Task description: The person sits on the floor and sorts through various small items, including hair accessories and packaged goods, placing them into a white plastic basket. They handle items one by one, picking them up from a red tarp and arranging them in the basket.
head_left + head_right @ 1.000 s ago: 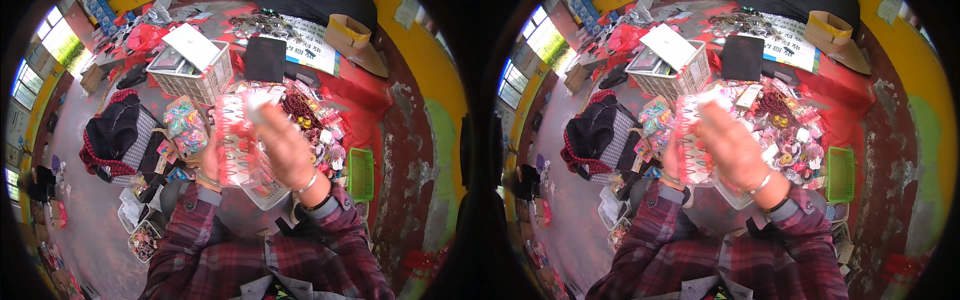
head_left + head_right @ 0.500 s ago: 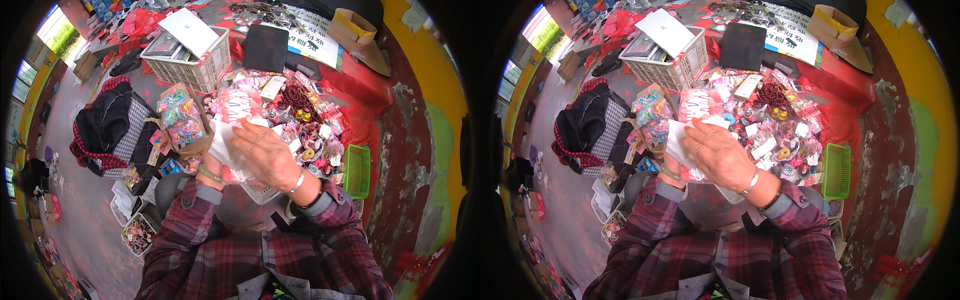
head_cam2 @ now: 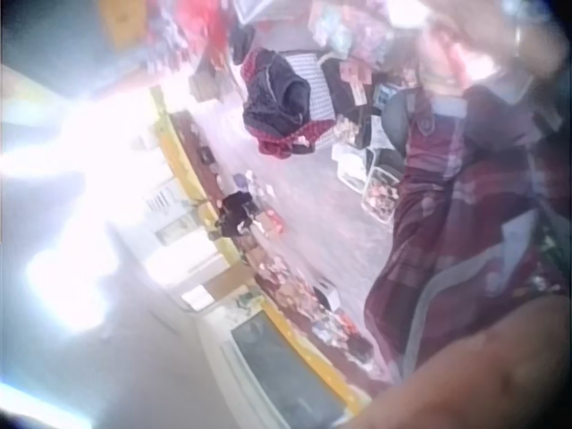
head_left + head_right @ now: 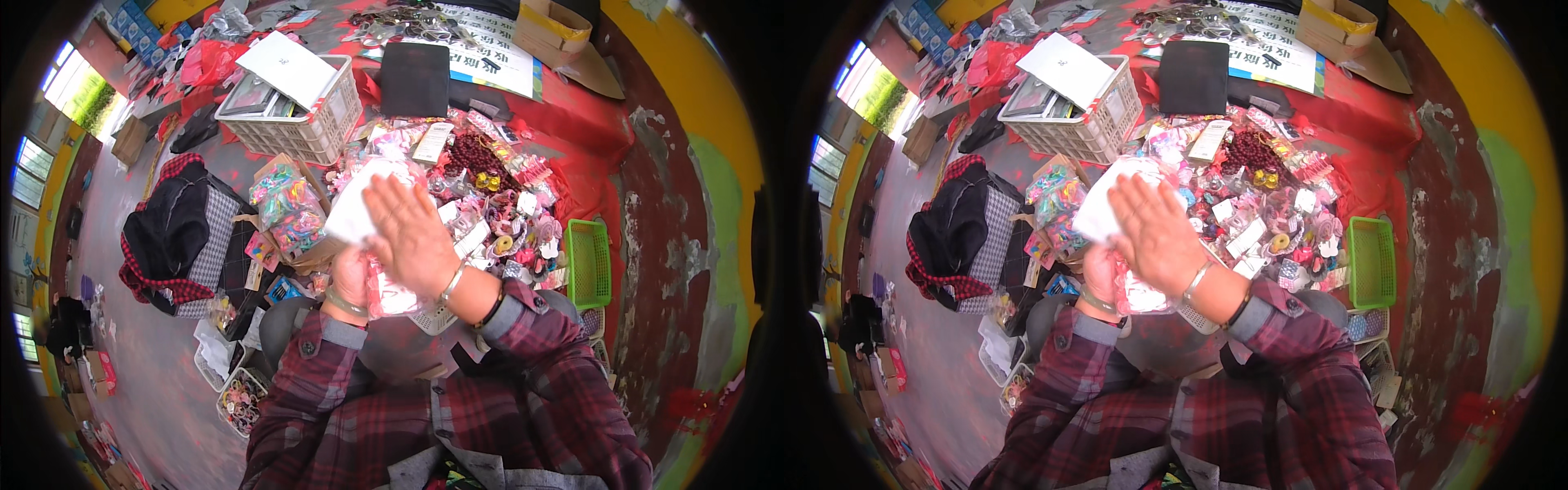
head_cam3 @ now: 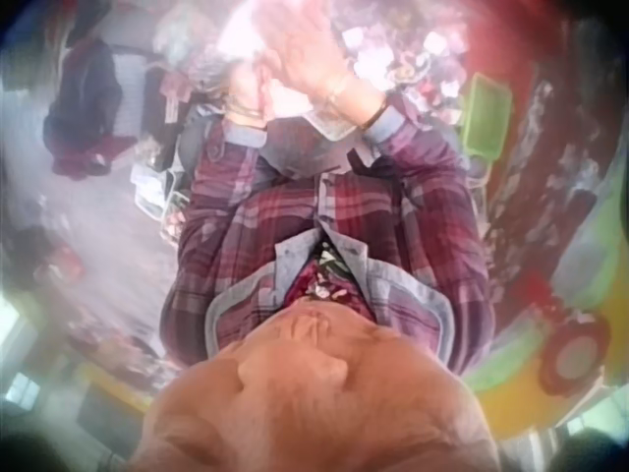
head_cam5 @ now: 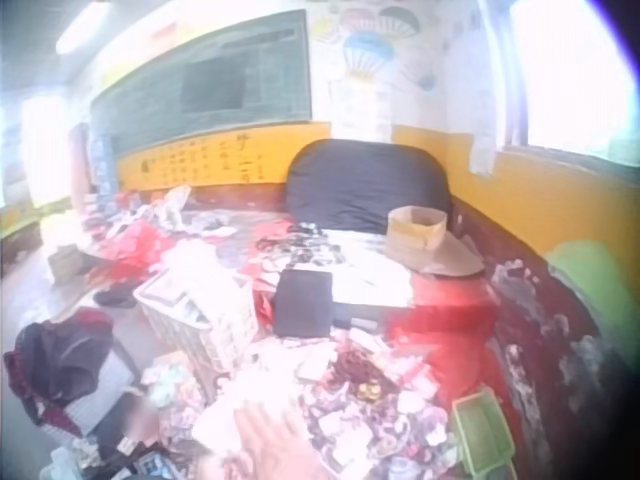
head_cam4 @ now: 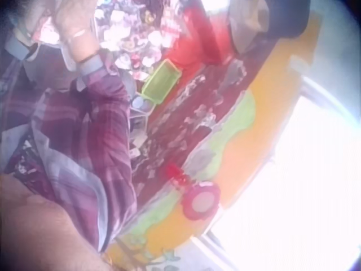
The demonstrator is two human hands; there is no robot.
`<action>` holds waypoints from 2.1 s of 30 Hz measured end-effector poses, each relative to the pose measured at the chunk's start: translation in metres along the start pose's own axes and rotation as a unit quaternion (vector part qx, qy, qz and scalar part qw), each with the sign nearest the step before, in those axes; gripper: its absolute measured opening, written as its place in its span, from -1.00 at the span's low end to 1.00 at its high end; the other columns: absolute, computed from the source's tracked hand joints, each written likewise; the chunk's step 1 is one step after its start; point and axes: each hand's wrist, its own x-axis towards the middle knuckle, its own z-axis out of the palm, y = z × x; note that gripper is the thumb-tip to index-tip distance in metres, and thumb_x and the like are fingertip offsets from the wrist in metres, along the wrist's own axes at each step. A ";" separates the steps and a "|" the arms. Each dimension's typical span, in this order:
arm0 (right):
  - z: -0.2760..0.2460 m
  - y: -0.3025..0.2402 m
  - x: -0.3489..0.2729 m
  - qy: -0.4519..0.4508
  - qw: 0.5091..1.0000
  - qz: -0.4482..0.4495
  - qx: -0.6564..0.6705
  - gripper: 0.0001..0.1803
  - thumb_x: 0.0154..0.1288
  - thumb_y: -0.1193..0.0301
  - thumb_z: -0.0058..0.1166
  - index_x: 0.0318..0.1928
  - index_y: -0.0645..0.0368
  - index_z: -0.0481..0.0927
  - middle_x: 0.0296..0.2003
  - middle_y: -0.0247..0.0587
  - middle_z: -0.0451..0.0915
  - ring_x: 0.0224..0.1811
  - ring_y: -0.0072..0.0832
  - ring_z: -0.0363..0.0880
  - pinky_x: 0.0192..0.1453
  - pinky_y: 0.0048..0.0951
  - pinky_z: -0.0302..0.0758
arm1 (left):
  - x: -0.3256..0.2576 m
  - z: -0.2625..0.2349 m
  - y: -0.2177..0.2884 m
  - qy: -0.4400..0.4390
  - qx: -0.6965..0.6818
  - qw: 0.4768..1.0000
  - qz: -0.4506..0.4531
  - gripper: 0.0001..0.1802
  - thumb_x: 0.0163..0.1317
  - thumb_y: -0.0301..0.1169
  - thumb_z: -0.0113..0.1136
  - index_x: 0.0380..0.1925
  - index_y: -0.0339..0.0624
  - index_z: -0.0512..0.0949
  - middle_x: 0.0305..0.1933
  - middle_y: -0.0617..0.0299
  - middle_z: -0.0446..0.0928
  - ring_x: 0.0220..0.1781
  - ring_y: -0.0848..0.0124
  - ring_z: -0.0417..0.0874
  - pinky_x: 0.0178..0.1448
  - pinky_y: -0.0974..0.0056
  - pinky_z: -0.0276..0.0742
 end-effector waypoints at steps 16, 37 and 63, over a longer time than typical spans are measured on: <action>0.009 0.009 0.006 0.096 0.989 0.077 0.084 -0.44 0.33 0.28 -0.12 0.23 0.38 0.23 0.21 0.25 0.23 0.30 0.03 0.17 0.36 -0.10 0.10 | -0.012 0.025 0.004 -0.124 0.047 0.991 -0.017 -0.18 0.26 -0.11 0.07 0.38 -0.04 -0.12 0.37 0.16 0.12 0.35 0.26 0.21 0.35 0.16 0.20; 0.024 -0.025 -0.020 0.015 0.997 -0.033 0.065 -0.45 0.27 0.36 -0.08 0.21 0.40 0.25 0.25 0.18 0.20 0.34 0.09 0.09 0.41 -0.03 0.00 | 0.010 -0.021 0.024 0.021 0.055 0.997 0.040 -0.45 0.31 -0.14 -0.04 0.18 -0.26 0.27 0.12 0.08 0.41 0.14 0.24 0.46 0.23 0.15 0.37; 0.030 -0.036 -0.031 -0.066 0.985 -0.074 0.141 -0.34 0.28 0.29 -0.10 0.33 0.27 0.08 0.34 0.07 0.07 0.41 -0.04 -0.03 0.43 -0.04 -0.12 | 0.007 0.006 0.056 -0.104 -0.073 0.991 0.048 -0.41 0.39 -0.02 -0.30 0.20 -0.26 0.24 0.13 0.03 0.41 0.11 0.18 0.48 0.23 0.10 0.36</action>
